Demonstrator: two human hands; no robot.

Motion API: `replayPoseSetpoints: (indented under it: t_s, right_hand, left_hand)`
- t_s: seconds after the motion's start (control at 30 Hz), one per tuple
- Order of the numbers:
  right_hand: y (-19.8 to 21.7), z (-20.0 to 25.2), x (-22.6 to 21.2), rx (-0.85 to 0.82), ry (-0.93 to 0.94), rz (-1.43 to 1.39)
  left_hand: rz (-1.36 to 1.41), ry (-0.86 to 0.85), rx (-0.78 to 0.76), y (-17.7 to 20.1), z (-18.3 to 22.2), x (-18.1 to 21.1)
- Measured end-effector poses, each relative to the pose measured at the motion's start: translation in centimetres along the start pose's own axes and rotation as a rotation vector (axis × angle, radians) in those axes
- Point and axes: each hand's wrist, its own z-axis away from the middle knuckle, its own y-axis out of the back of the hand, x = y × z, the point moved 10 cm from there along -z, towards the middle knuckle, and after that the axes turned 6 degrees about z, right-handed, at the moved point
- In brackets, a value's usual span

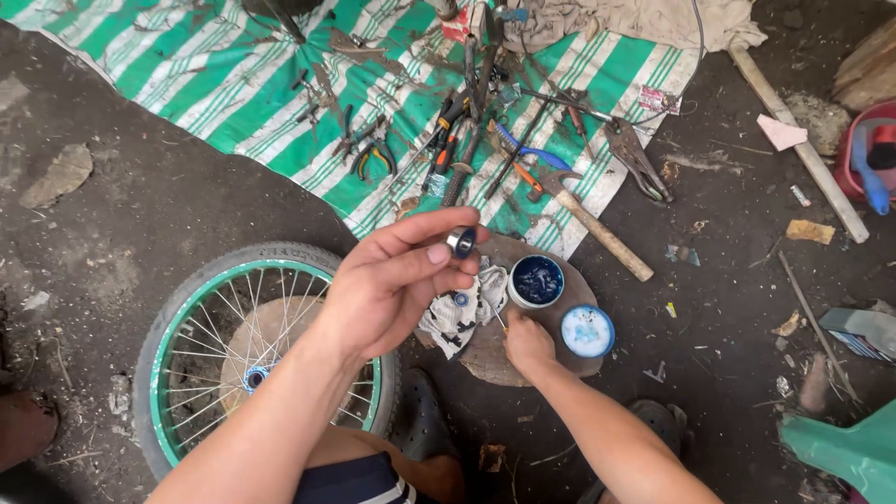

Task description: The person is applying blue grease to a small ball bearing and using a small tool to work it in.

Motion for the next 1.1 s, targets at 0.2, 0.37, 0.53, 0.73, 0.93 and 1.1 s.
replayPoseSetpoints:
  t_s: [0.2, 0.37, 0.53, 0.73, 0.93, 1.1]
  right_hand:
    - [1.3, 1.9, -0.6, 0.022, -0.122, -0.012]
    - [9.5, 5.6, -3.3, -0.010, -0.025, -0.062]
    - [23.1, 10.2, -2.6, 0.279, 0.235, -0.053]
    - [40.4, 25.9, 0.4, 0.531, 0.174, -0.204]
    - [42.9, 37.9, -2.9, 0.957, 0.584, -0.135]
    - [43.3, 39.0, -2.4, 1.048, 0.495, -0.205]
  left_hand:
    - [0.082, 0.021, -0.187, -3.0, -0.4, -0.1]
    - [0.138, 0.007, -0.221, -3.9, -1.4, -0.2]
    - [0.141, -0.021, -0.231, -5.3, -2.0, -0.3]
    - [0.122, -0.082, -0.251, -7.5, -2.5, -1.0]
    - [0.126, -0.086, -0.314, -10.6, -2.2, -1.8]
    - [0.134, -0.069, -0.296, -13.2, -2.3, -2.4]
